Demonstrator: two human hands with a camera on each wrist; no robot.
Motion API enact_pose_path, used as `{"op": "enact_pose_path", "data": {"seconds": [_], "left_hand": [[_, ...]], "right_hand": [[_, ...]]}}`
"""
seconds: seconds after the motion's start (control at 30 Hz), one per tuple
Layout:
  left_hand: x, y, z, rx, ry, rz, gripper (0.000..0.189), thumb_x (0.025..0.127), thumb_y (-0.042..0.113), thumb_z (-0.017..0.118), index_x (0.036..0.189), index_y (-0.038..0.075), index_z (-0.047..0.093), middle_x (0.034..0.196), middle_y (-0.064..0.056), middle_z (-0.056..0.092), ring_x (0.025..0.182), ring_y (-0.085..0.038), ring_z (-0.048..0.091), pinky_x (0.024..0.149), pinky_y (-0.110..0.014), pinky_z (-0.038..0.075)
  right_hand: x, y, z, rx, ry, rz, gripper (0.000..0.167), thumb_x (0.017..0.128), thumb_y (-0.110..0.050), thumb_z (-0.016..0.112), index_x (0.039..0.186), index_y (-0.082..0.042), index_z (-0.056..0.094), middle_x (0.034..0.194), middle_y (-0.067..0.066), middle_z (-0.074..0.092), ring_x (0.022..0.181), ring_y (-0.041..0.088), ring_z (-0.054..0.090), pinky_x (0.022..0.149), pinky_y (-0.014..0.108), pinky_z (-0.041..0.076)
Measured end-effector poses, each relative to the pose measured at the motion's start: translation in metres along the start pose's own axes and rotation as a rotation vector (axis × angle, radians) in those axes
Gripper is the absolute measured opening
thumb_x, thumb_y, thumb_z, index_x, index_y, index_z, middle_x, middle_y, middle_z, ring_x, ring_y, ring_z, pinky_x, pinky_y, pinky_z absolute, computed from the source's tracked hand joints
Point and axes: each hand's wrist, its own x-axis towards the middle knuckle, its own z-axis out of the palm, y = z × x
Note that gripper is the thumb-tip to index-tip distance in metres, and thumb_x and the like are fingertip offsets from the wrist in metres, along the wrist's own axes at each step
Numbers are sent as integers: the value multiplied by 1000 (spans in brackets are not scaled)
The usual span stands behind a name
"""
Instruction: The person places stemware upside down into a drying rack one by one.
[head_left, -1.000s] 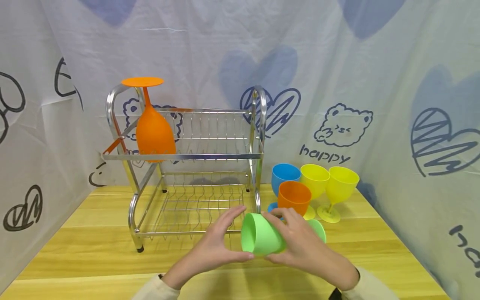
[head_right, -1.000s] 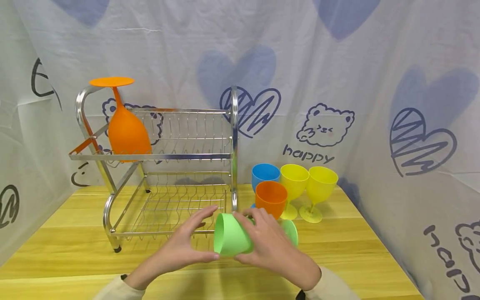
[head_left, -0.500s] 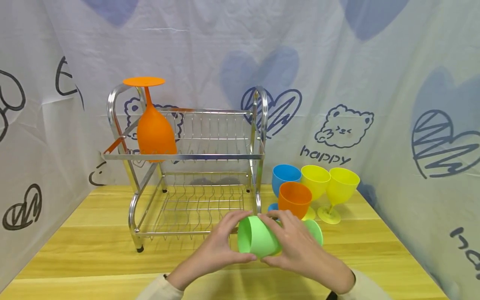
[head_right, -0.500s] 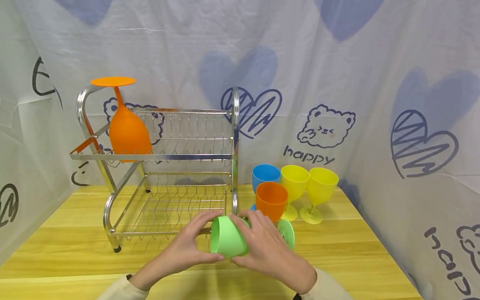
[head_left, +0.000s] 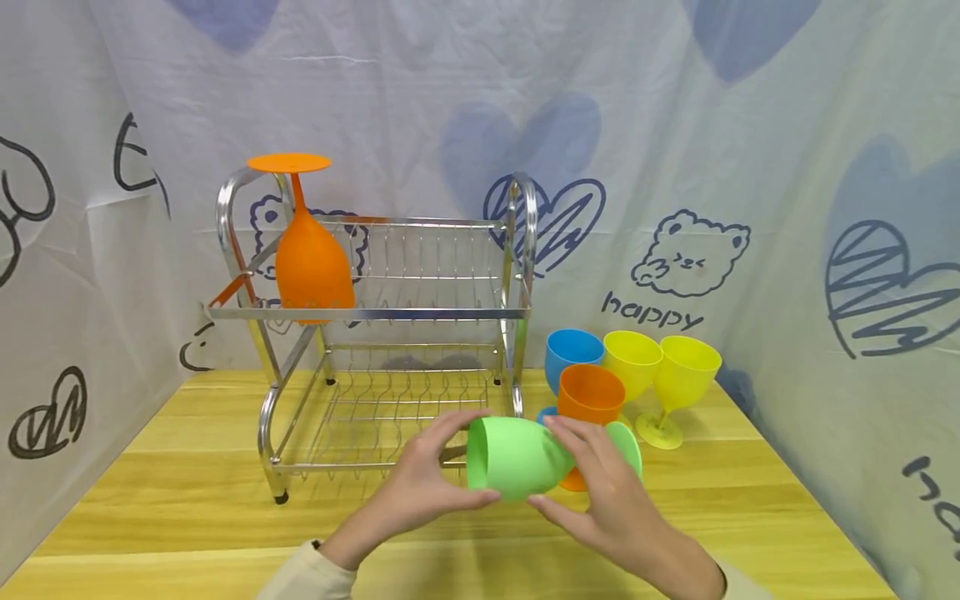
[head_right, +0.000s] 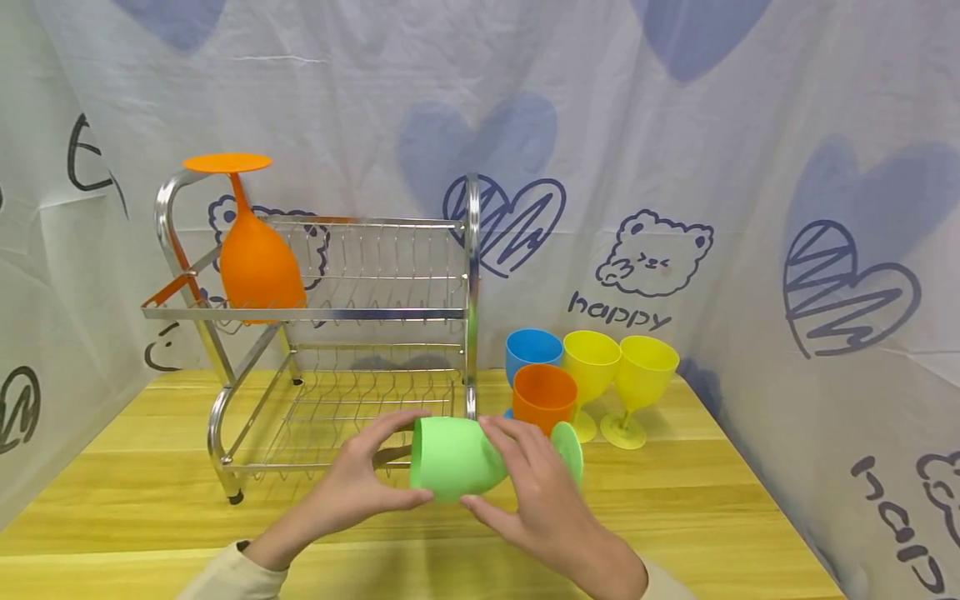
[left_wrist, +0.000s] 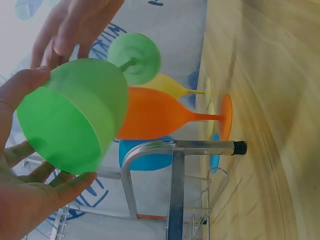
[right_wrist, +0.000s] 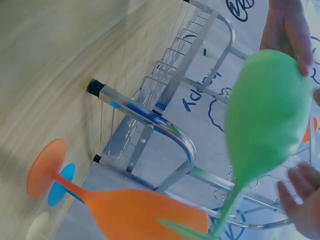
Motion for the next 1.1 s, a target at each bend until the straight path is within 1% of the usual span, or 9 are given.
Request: {"op": "enact_pose_path", "data": {"seconds": [0.07, 0.23, 0.33, 0.43, 0.57, 0.67, 0.77, 0.93, 1.1], "left_hand": [[0, 1, -2, -35, 29, -38, 79, 65, 20, 90, 134, 10, 54, 131, -9, 55, 119, -30, 51, 98, -59, 41], [3, 3, -5, -317, 60, -84, 78, 71, 6, 84, 139, 5, 47, 134, -17, 49, 122, -37, 47, 96, -44, 48], [4, 4, -6, -478, 85, -82, 77, 74, -2, 79, 142, 2, 42, 134, -22, 45, 123, -40, 44, 94, -36, 50], [5, 5, -7, -591, 120, -113, 78, 75, -3, 76, 143, 1, 39, 135, -23, 43, 123, -39, 43, 95, -39, 49], [4, 5, -8, -701, 125, -167, 78, 75, 2, 72, 145, 0, 36, 138, -24, 40, 123, -37, 44, 92, -45, 50], [3, 6, -8, -750, 105, -188, 78, 76, 5, 69, 145, -1, 34, 139, -25, 39, 122, -37, 45, 92, -45, 50], [2, 8, -6, -800, 85, -205, 78, 76, 5, 67, 145, -3, 32, 140, -25, 37, 124, -35, 44, 97, -42, 47], [1, 9, -2, -833, 70, -210, 80, 76, 7, 68, 146, -3, 31, 141, -25, 36, 127, -35, 41, 100, -41, 44], [2, 8, 0, -828, 57, -190, 79, 76, 7, 69, 146, -3, 32, 142, -26, 36, 128, -36, 41, 98, -43, 45]], "right_hand": [[-1, -2, -1, 18, 86, -75, 60, 94, -40, 60, 127, 10, 52, 122, 22, 54, 106, 31, 54, 96, 27, 47], [5, -10, -2, -5, 279, -312, 40, 96, -24, 60, 109, 14, 58, 106, 28, 58, 93, 35, 57, 95, 25, 47], [6, -12, 0, 24, 345, -318, 36, 95, -20, 61, 105, 15, 58, 101, 28, 59, 90, 34, 57, 91, 24, 49], [1, -10, 6, 41, 390, -197, 39, 96, -20, 60, 105, 17, 57, 100, 27, 59, 91, 32, 58, 91, 21, 48], [-6, -9, 9, 151, 326, 144, 44, 95, -21, 64, 119, 13, 53, 111, 20, 60, 101, 23, 57, 92, 17, 46], [-2, -11, 8, 415, 214, 439, 52, 91, -9, 67, 136, 4, 44, 126, 13, 55, 112, 16, 53, 92, 19, 46], [5, -13, 7, 719, 146, 644, 61, 90, 1, 64, 144, -2, 35, 138, 11, 47, 123, 14, 48, 98, 24, 45], [14, -15, 8, 1029, 123, 707, 65, 91, -9, 64, 146, -2, 30, 143, 15, 42, 128, 21, 46, 102, 31, 44], [19, -16, 10, 1119, 159, 704, 64, 88, -7, 67, 144, -3, 34, 137, 13, 49, 123, 25, 51, 98, 36, 47]]}}
